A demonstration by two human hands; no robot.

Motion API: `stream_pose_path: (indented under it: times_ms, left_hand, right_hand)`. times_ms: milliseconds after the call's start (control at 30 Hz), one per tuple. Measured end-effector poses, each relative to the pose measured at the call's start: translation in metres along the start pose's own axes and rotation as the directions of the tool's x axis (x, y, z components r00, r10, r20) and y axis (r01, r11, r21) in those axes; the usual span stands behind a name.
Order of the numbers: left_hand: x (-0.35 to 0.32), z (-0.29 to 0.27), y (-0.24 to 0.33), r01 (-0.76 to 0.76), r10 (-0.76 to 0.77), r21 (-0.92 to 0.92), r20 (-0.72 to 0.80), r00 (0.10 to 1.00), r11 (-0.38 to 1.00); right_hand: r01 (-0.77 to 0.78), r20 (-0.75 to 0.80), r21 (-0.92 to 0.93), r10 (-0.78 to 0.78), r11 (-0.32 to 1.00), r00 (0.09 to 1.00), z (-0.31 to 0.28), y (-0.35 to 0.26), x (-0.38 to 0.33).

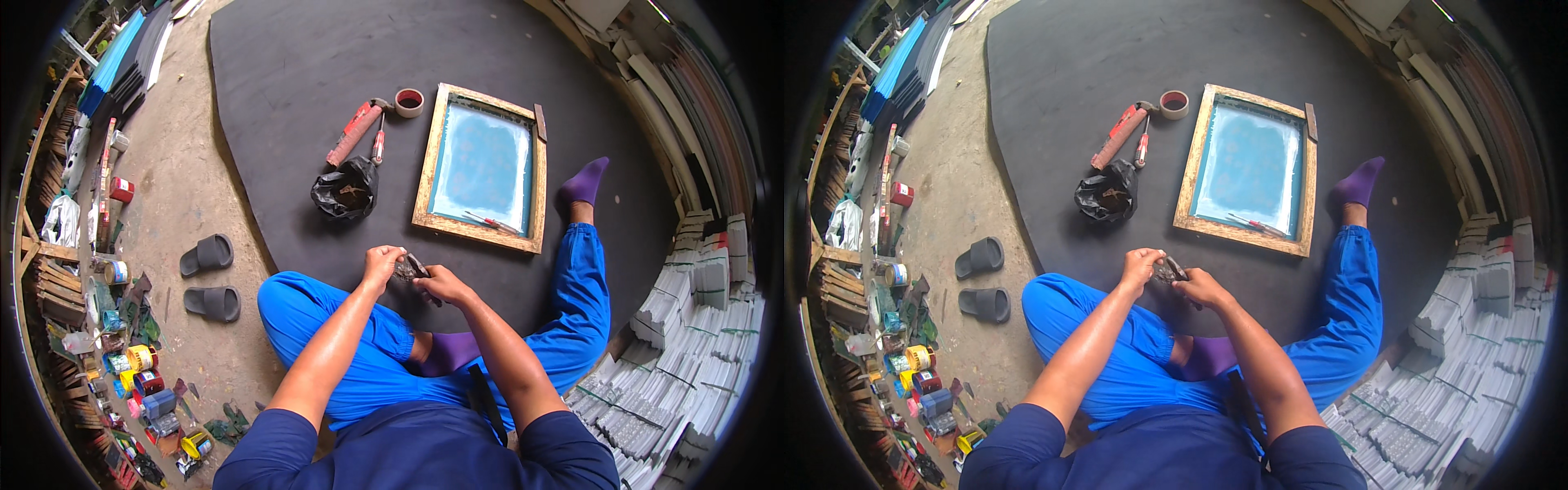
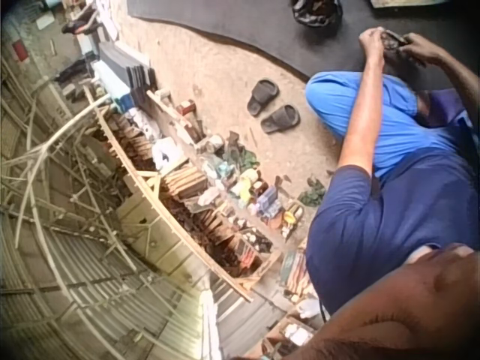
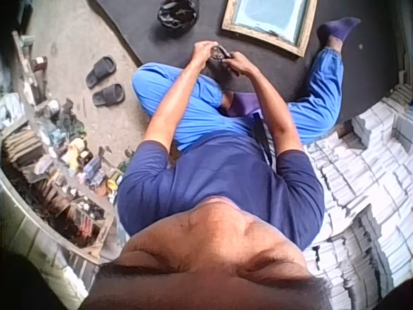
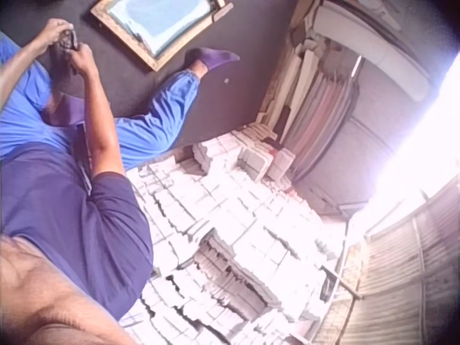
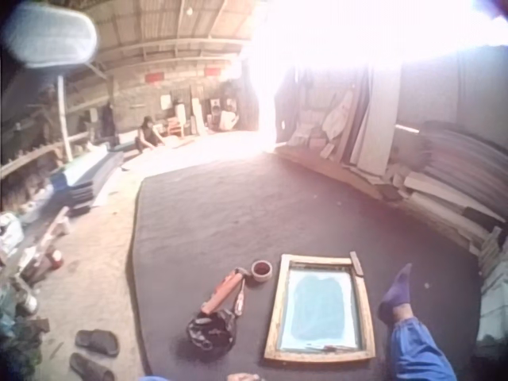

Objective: The person sits on the floor and uses pliers to repeatedly trim small pieces of material from a rectangular frame. The person holds the frame with one hand and uses the pliers with the other to snip edges, occasionally adjusting the frame's position.

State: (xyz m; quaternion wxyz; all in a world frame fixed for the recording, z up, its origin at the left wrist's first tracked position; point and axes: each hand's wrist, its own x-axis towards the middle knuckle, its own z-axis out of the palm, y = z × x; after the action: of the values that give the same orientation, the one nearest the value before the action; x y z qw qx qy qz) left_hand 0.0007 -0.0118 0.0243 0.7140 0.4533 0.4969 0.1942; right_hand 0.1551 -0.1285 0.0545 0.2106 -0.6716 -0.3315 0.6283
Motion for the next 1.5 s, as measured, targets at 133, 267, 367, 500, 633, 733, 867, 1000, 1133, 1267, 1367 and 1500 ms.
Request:
stream_pose_path:
  times_ms: [133, 267, 367, 500, 633, 733, 867, 1000, 1133, 1267, 1367, 1500]
  left_hand:
    - [0.008, -0.004, -0.008, -0.102, 0.116, 0.183, -0.067, 0.991, 0.978]
    - [0.004, -0.004, -0.004, -0.046, 0.049, 0.253, -0.006, 0.999, 0.966]
    - [0.005, -0.005, -0.006, -0.048, 0.045, 0.248, 0.019, 0.999, 0.968]
    - [0.012, -0.007, -0.017, -0.089, 0.091, 0.205, 0.000, 0.996, 0.975]
    - [0.007, -0.006, -0.008, -0.073, 0.077, 0.214, -0.011, 0.997, 0.974]
    - [0.006, -0.009, -0.004, -0.045, 0.049, 0.239, -0.008, 0.999, 0.970]
    - [0.005, -0.010, -0.004, -0.040, 0.046, 0.250, -0.017, 0.999, 0.967]
    - [0.007, -0.010, -0.009, -0.066, 0.079, 0.248, -0.044, 0.996, 0.966]
    - [0.004, -0.008, -0.002, -0.034, 0.048, 0.342, -0.031, 0.998, 0.939]
    - [0.015, -0.021, -0.023, -0.017, 0.023, 0.534, -0.005, 1.000, 0.845]
    - [0.010, -0.017, -0.019, -0.026, 0.028, 0.689, 0.007, 1.000, 0.724]
    - [-0.002, -0.011, -0.006, -0.065, 0.083, 0.749, 0.014, 0.996, 0.659]
  right_hand:
    - [-0.068, 0.029, 0.594, 0.063, 0.802, 0.998, -0.010, -0.003, 0.004]
    - [-0.087, 0.075, 0.817, 0.046, 0.570, 0.996, -0.023, -0.017, 0.006]
    - [-0.082, 0.091, 0.846, 0.008, 0.527, 0.996, -0.026, -0.021, 0.011]
    - [-0.090, 0.119, 0.877, -0.031, 0.472, 0.992, -0.028, -0.010, 0.028]
    - [-0.099, 0.120, 0.906, -0.026, 0.413, 0.992, -0.026, -0.006, 0.034]
    - [-0.083, 0.108, 0.920, -0.044, 0.382, 0.993, -0.023, -0.003, 0.037]
    - [-0.070, 0.092, 0.929, -0.043, 0.364, 0.995, -0.022, -0.001, 0.035]
    - [-0.089, 0.101, 0.927, -0.012, 0.365, 0.995, -0.024, -0.008, 0.034]
    - [-0.091, 0.092, 0.911, 0.016, 0.402, 0.996, -0.029, 0.009, 0.041]
    - [-0.110, 0.096, 0.828, 0.054, 0.550, 0.994, -0.020, 0.008, 0.024]
    - [-0.092, 0.091, 0.678, 0.041, 0.730, 0.995, -0.018, 0.007, 0.007]
    - [0.031, -0.098, 0.563, 0.029, 0.826, 0.995, -0.012, -0.006, 0.007]
